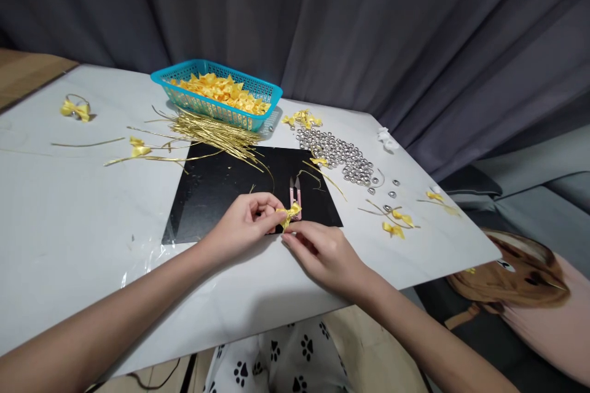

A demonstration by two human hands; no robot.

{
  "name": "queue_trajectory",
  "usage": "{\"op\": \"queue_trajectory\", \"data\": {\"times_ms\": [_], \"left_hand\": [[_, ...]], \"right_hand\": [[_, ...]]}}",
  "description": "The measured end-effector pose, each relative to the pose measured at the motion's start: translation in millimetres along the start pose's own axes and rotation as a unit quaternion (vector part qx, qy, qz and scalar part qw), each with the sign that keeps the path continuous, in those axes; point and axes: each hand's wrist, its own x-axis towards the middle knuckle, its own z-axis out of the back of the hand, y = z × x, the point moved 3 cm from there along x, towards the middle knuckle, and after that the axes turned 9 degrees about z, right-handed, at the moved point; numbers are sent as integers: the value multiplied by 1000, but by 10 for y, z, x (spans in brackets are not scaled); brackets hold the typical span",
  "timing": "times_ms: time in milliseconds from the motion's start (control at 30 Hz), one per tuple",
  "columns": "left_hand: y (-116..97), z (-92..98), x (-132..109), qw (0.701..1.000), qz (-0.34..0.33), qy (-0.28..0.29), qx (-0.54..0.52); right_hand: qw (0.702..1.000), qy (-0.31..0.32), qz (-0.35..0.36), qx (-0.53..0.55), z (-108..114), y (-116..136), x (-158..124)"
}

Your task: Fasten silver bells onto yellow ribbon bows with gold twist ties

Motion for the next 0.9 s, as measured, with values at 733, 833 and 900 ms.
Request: {"op": "queue_trajectory", "data": {"times_ms": [733, 833, 900], "left_hand": [[0, -60, -45, 998, -20, 18, 59], [8, -67, -58, 995, -43, 15, 85], [14, -62, -59, 994, -52, 11, 92]], "right_hand": [[986, -152, -15, -65, 44, 38, -28], [978, -189, -94, 7, 113, -13, 30], [978, -153, -121, 75, 111, -57, 96]]}}
